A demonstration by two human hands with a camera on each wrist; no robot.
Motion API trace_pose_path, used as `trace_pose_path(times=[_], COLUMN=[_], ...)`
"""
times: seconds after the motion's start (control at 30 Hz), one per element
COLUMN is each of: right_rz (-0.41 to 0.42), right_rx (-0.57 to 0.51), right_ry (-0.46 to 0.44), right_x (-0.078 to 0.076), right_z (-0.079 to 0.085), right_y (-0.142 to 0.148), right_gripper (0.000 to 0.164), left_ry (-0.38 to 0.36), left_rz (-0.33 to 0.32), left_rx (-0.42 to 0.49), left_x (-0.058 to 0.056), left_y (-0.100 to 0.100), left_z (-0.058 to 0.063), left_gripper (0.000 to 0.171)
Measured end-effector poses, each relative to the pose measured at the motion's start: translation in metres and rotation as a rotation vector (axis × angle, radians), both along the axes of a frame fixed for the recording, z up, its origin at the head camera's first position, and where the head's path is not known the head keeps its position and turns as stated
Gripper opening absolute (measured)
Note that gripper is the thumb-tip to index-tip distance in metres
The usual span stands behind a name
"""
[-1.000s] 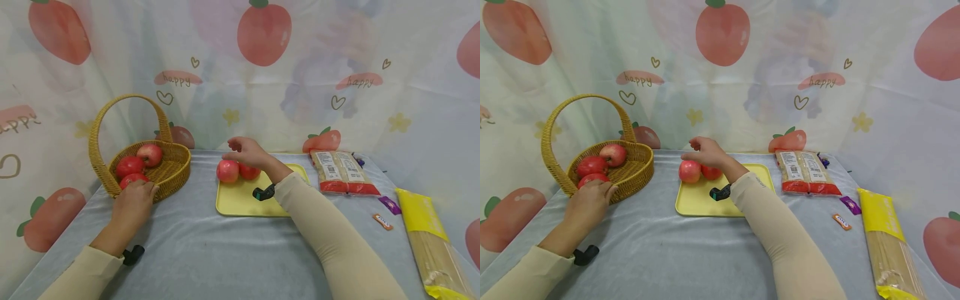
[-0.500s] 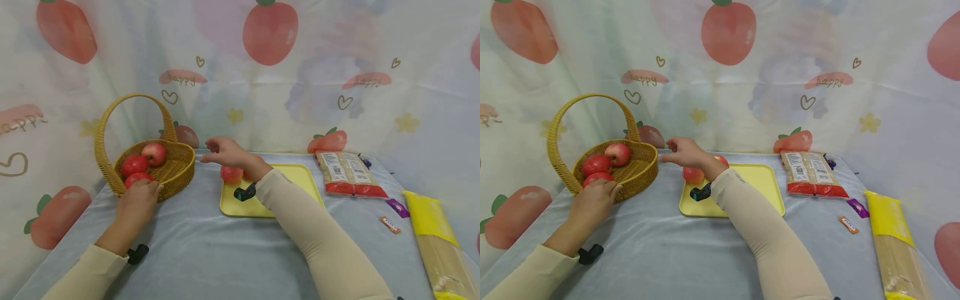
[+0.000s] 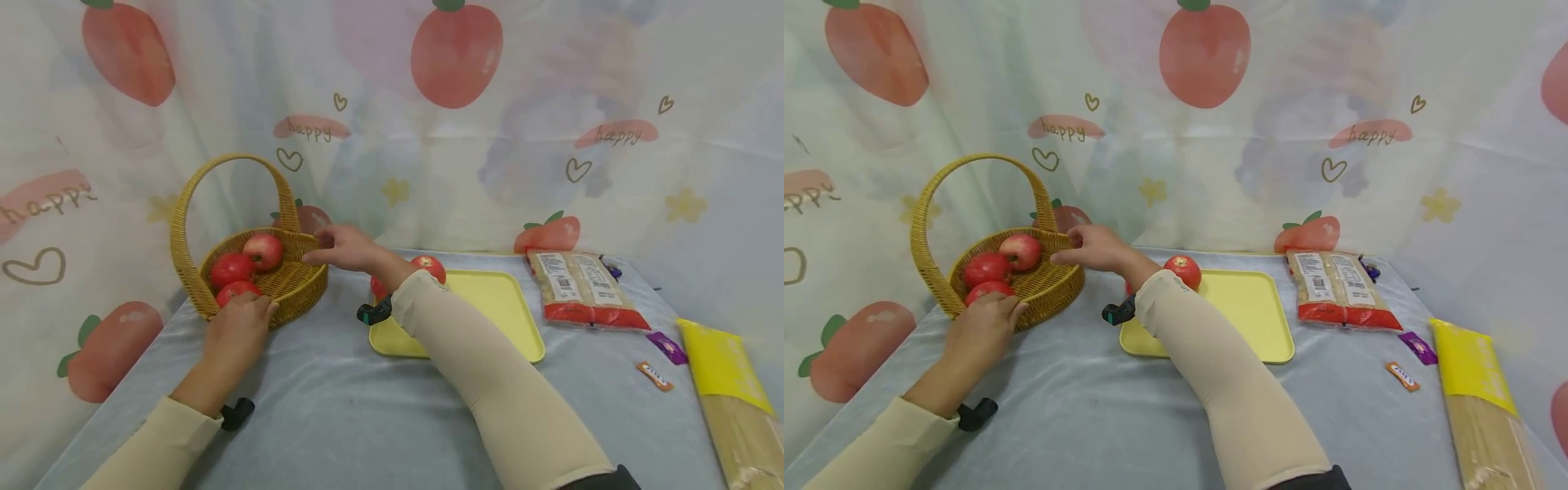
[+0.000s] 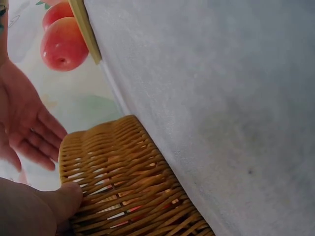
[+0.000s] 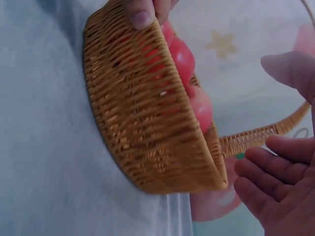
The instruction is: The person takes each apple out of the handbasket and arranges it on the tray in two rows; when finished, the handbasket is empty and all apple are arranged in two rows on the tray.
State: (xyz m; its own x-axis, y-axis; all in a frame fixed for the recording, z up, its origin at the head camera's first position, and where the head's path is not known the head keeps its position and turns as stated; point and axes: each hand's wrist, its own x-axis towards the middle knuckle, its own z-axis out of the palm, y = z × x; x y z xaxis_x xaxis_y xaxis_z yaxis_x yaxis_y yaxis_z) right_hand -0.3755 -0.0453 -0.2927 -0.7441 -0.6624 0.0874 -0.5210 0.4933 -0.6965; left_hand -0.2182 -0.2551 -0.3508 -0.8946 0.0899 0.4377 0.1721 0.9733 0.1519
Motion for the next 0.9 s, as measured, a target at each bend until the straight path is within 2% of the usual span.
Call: trace_pose_path(times=[0.27, 0.4, 0.47, 0.6, 0.8, 0.9], right_rz=[-0.024, -0.009, -0.005, -0.026, -0.067, -0.087], right_rx=[-0.030, -0.035, -0.035, -0.007, 0.045, 0.038], right_ry=[-0.012, 0.008, 0.022, 0.043, -0.017, -0.012], right_x=[-0.008, -0.014, -0.018, -0.024, -0.029, -0.029], right_z=[-0.001, -0.005, -0.005, -0.005, -0.010, -0.010], right_y=[-0.031, -0.047, -0.055, -0.069, -0.092, -0.100], right_gripper=[0.066, 0.041, 0.035, 0.036, 0.046, 0.045], left_ry=[0.024, 0.018, 0.018, 0.032, 0.043, 0.037], left_rz=[-0.001, 0.002, 0.005, 0.007, 0.013, 0.017], left_rx=[-0.012, -0.012, -0.009, 0.002, -0.001, 0.000], left_x=[-0.002, -0.002, -0.001, -0.002, 0.000, 0.002], left_y=[-0.001, -0.001, -0.001, 0.001, 0.004, 0.004], left_z=[0.000, -0.001, -0.001, -0.002, -0.001, -0.001], left_gripper=[0.018, 0.017, 0.017, 0.015, 0.014, 0.014])
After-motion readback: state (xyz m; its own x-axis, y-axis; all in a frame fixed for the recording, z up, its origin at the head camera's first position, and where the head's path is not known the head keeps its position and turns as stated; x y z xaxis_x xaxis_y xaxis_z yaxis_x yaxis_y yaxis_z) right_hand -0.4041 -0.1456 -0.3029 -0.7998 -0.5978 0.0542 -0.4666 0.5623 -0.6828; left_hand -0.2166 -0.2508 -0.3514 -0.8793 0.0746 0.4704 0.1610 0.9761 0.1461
